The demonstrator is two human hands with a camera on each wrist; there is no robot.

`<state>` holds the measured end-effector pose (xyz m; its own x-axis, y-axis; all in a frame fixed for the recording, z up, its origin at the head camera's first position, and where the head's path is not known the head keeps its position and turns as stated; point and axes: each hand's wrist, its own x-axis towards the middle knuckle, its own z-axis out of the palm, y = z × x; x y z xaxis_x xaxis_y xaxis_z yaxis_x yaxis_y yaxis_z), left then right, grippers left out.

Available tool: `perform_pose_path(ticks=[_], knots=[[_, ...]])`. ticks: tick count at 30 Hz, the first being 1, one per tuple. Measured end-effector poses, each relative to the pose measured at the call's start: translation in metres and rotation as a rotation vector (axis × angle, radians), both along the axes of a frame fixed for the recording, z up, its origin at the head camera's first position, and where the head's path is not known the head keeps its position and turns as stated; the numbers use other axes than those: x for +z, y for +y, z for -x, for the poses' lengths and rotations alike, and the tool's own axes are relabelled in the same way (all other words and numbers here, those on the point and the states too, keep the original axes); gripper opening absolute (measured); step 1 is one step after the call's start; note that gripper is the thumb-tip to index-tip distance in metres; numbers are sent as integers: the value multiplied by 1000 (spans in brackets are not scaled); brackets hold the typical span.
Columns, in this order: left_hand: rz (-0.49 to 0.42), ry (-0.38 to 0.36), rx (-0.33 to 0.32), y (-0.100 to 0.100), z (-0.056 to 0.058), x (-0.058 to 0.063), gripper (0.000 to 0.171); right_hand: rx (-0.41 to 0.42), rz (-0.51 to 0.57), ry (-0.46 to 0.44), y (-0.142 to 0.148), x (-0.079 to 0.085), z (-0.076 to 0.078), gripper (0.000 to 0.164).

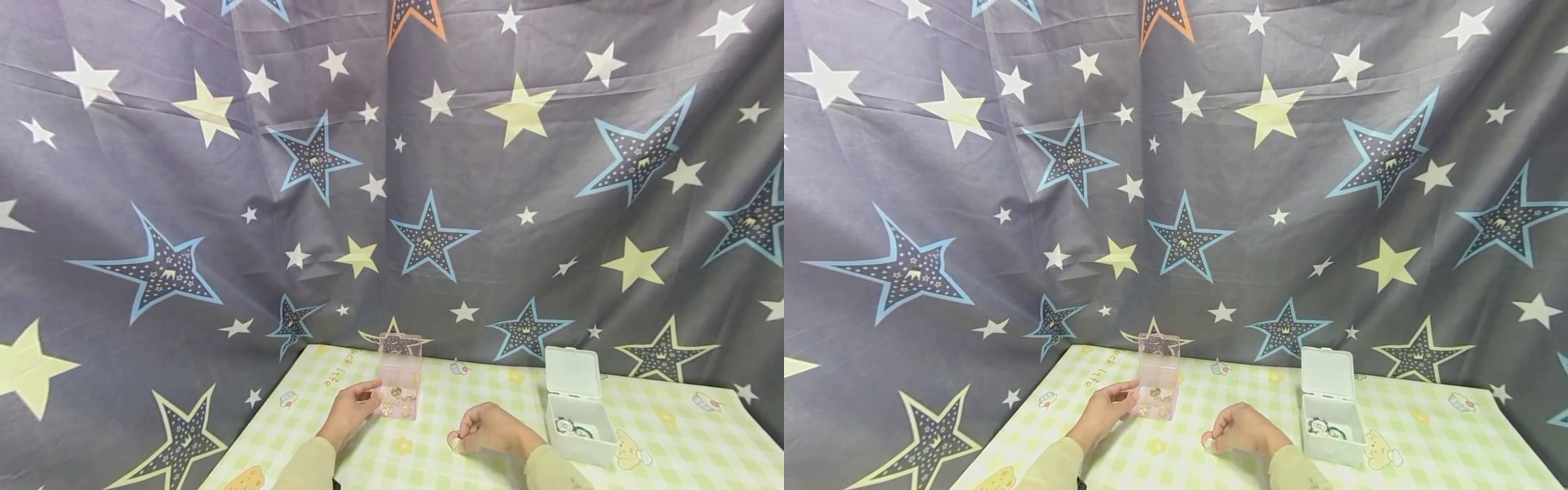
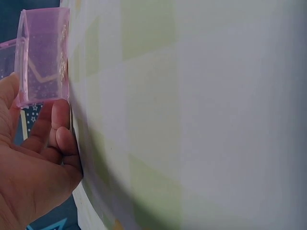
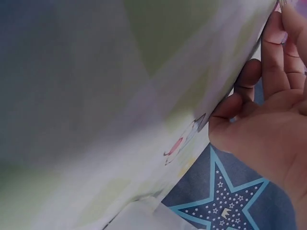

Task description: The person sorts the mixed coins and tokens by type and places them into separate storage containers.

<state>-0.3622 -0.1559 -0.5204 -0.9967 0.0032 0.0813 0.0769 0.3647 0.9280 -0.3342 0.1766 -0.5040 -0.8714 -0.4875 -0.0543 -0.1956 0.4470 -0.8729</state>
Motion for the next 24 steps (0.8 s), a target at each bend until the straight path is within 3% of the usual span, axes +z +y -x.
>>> perform_pose_path(ticks=[5,24], knots=[[5,-3,10,1,0,1,42,14,20,-36,0,-2,2,12],[19,10,14,1,-1,1,41,42,74,-57,1,-3,2,18]])
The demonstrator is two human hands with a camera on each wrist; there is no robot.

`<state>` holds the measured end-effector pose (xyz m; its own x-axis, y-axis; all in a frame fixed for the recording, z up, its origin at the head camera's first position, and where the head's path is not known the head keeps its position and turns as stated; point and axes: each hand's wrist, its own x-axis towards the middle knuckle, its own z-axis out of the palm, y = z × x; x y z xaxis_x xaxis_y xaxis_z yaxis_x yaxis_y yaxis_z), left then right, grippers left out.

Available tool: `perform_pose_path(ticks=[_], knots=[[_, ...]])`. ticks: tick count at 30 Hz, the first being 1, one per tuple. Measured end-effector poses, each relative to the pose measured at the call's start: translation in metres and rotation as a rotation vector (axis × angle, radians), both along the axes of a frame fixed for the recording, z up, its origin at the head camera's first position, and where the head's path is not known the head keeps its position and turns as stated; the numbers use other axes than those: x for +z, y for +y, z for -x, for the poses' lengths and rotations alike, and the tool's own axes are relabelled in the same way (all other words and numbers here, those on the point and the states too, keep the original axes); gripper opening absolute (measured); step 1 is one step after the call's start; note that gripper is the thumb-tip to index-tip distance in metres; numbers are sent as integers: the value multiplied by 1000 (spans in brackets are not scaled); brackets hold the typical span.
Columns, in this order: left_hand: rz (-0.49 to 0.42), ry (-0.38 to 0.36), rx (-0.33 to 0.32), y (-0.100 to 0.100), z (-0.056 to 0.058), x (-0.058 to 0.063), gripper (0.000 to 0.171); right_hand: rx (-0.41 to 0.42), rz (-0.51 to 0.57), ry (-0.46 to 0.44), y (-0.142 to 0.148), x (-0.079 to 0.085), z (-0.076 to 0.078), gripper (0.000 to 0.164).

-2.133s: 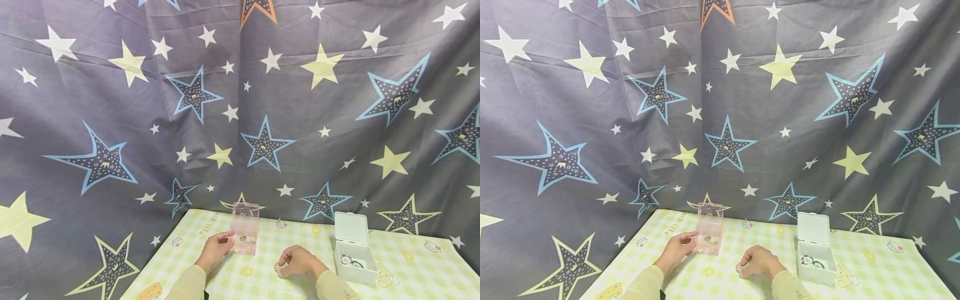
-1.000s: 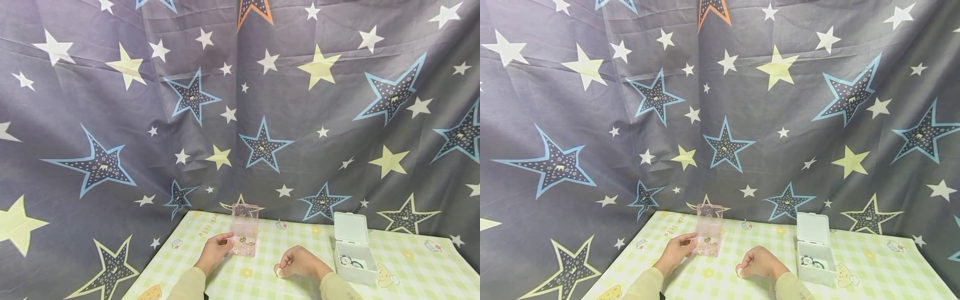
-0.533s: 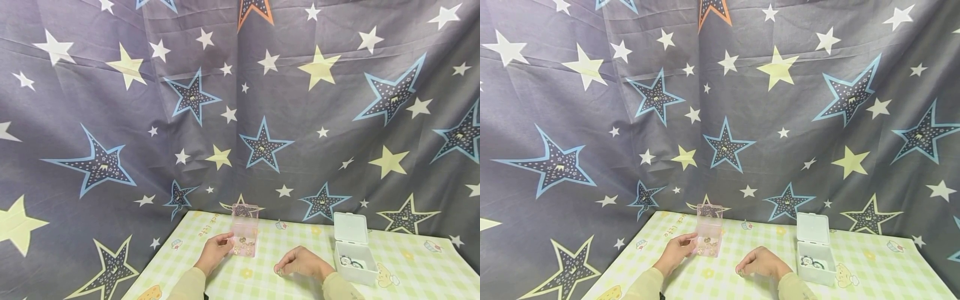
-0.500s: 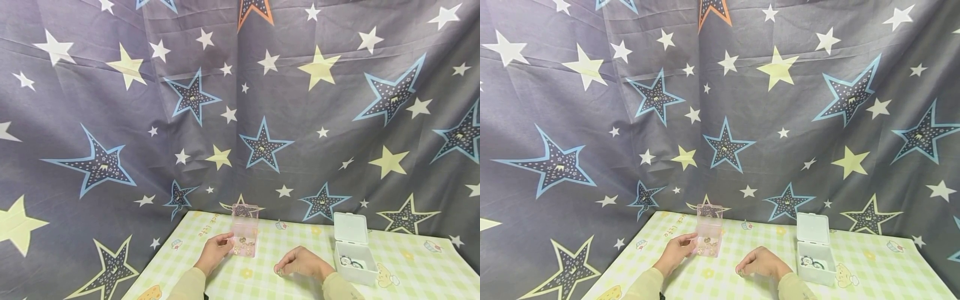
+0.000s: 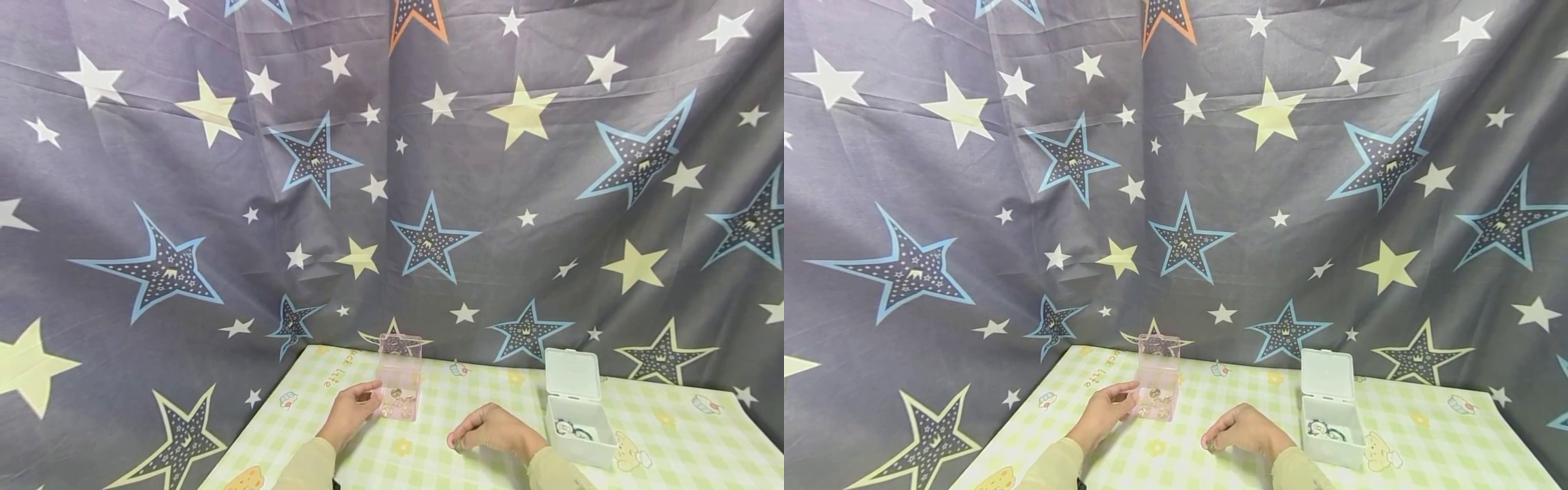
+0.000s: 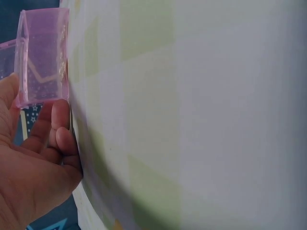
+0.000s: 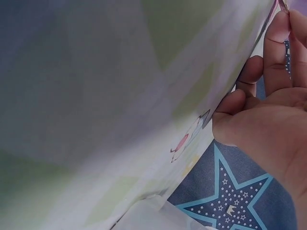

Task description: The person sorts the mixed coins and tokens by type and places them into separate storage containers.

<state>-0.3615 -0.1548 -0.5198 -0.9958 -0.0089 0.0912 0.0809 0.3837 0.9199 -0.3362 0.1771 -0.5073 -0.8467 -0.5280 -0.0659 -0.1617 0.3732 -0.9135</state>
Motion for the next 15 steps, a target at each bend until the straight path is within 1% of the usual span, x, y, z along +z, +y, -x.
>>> perform_pose_path(ticks=[7,11,13,15], knots=[[3,1,-9,-1,2,-1,43,-1,-6,-3,1,0,1,20],[6,-17,9,-1,4,-2,40,10,10,-8,1,2,1,19],[2,-19,14,-1,3,-2,39,-10,-2,-15,1,4,1,20],[-3,-16,13,-1,2,-2,39,-51,-26,-25,1,8,1,22]])
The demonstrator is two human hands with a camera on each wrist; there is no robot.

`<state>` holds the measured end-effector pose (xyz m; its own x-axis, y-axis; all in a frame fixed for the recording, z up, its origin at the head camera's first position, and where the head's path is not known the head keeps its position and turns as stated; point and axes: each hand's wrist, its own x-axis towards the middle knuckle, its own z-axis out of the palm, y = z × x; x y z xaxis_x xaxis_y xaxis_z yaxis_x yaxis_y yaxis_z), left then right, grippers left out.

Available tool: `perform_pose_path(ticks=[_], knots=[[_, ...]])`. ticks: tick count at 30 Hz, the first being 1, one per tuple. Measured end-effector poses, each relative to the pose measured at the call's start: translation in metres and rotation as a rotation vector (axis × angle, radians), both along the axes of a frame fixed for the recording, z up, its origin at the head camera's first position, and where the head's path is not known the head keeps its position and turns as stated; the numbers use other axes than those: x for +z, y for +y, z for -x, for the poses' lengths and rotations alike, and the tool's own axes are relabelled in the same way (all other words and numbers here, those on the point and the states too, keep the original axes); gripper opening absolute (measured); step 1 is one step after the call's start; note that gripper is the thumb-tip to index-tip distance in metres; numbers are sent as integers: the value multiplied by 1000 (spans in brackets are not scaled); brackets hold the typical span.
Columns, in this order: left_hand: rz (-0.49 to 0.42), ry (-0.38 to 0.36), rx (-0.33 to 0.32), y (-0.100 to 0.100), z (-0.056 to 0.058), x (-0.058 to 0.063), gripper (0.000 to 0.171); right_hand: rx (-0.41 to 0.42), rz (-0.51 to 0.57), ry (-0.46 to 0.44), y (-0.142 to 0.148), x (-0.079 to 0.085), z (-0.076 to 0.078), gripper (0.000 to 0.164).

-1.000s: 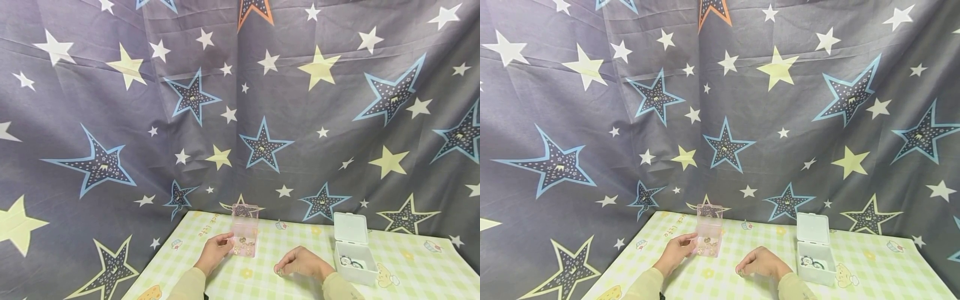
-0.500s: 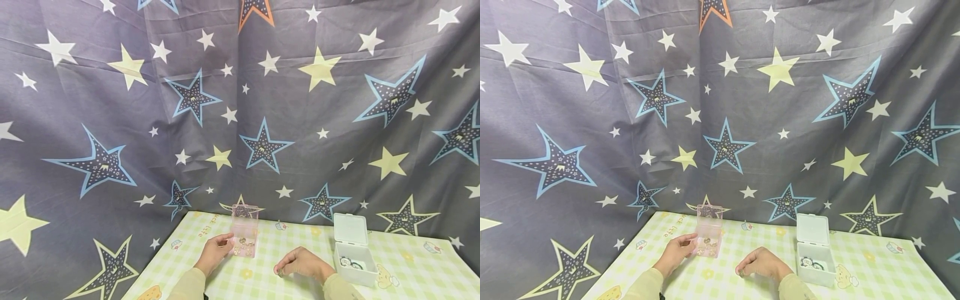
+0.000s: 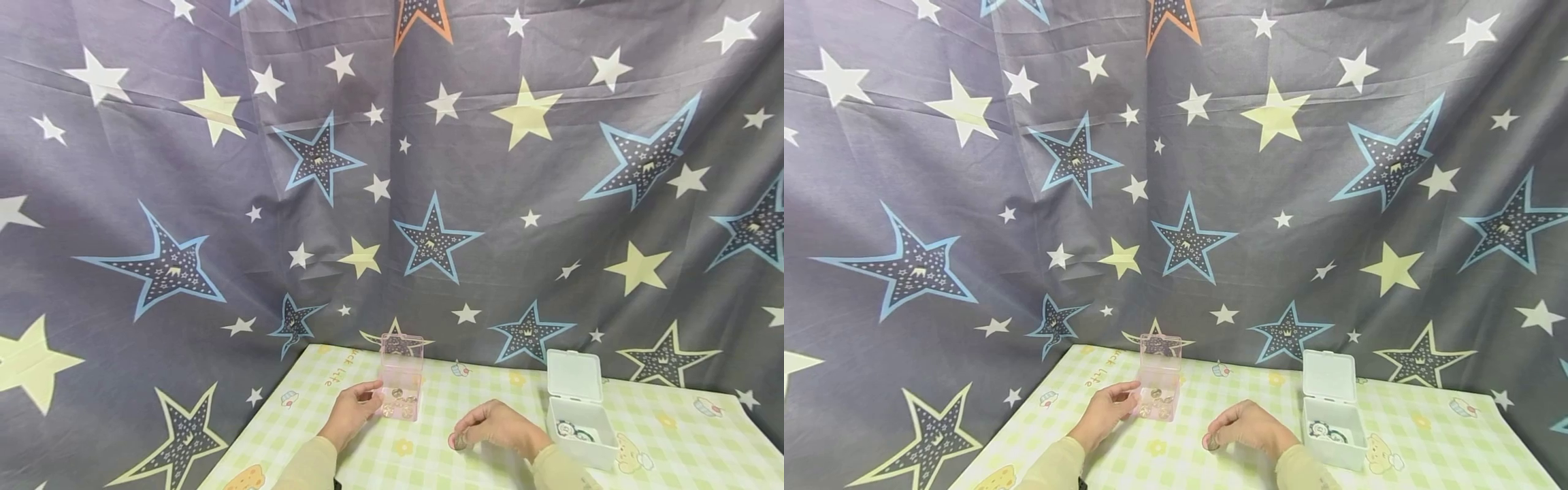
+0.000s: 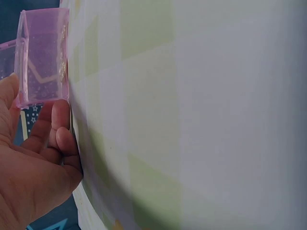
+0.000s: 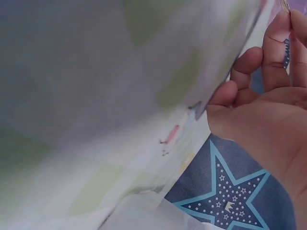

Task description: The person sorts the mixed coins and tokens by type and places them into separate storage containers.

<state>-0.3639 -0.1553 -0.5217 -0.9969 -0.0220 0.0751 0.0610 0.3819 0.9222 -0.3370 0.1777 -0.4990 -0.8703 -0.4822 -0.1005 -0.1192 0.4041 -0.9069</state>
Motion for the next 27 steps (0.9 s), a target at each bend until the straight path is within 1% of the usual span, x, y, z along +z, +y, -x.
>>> perform_pose_path(ticks=[2,4,9,10,14,17,22,27], knots=[[-3,7,-6,0,-1,2,39,-48,-19,-9,-1,5,0,25],[-2,12,-10,1,-2,3,39,-86,-29,4,-4,9,2,27],[3,1,-2,0,-2,2,38,-143,40,51,-20,17,7,29],[6,4,-2,0,-2,2,38,-158,61,48,-25,18,8,29],[2,13,-8,-1,-1,2,39,-245,110,49,-48,21,12,28],[-4,22,-14,-1,-1,2,39,-302,125,68,-66,21,14,26],[-4,32,-19,-1,-2,1,40,-349,164,95,-91,18,13,23],[-20,32,-22,-1,-3,1,40,-400,191,87,-107,15,10,20]])
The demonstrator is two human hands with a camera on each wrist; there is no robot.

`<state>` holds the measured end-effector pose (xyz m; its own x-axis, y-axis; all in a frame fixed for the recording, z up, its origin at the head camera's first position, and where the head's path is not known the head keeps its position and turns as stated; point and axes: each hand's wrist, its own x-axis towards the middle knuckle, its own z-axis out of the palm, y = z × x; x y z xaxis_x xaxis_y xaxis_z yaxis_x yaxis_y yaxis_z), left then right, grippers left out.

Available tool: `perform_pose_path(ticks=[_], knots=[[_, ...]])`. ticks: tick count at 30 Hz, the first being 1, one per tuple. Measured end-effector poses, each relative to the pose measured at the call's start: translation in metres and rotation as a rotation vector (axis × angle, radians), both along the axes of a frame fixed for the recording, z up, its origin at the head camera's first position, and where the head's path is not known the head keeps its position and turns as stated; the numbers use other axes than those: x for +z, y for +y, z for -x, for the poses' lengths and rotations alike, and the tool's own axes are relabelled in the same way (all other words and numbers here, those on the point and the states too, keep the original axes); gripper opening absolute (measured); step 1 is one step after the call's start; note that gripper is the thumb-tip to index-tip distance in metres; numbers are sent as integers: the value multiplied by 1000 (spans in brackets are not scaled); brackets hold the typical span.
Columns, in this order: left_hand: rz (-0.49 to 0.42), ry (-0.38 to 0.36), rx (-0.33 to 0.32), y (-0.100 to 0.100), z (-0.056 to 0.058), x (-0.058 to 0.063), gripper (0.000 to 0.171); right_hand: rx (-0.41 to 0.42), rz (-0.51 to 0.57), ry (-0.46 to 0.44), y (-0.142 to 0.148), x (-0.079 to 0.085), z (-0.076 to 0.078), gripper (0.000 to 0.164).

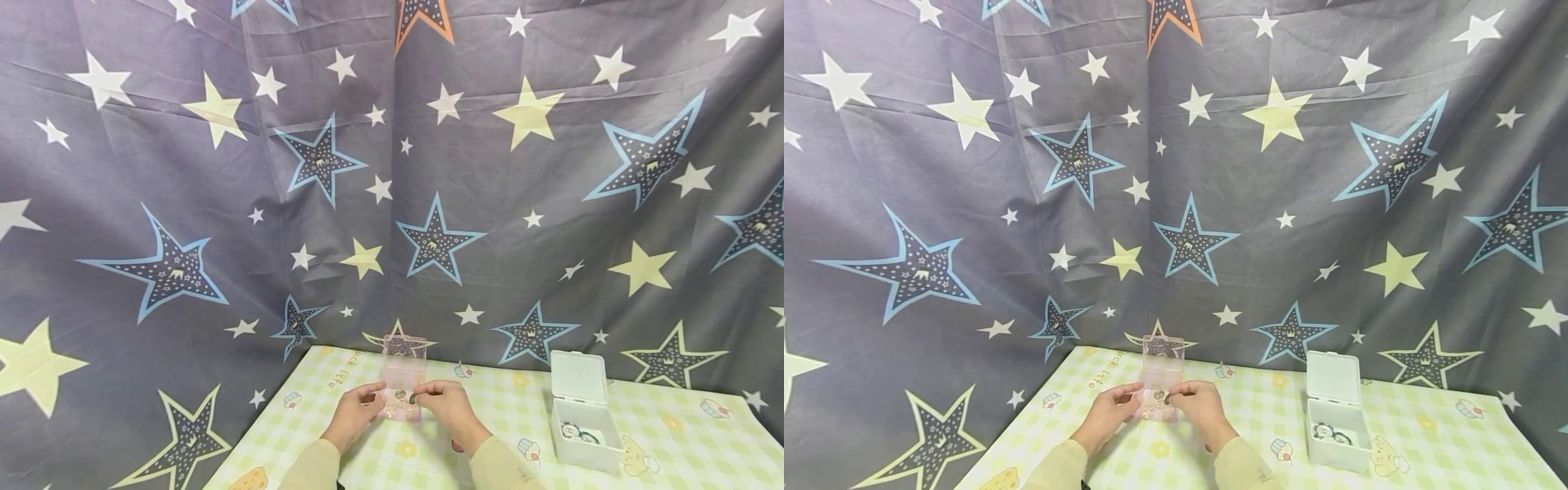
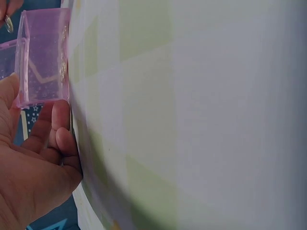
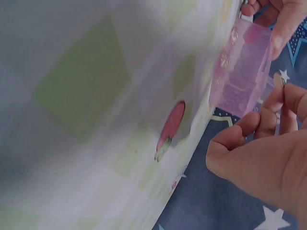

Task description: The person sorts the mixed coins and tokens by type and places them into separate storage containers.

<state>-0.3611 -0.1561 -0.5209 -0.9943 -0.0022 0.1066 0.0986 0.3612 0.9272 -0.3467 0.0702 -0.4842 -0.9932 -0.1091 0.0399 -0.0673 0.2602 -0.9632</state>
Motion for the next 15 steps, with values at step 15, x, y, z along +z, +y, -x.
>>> perform_pose_path(ticks=[15], knots=[[-7,-7,1,0,-1,1,40,-48,-29,57,2,-13,-9,17]])
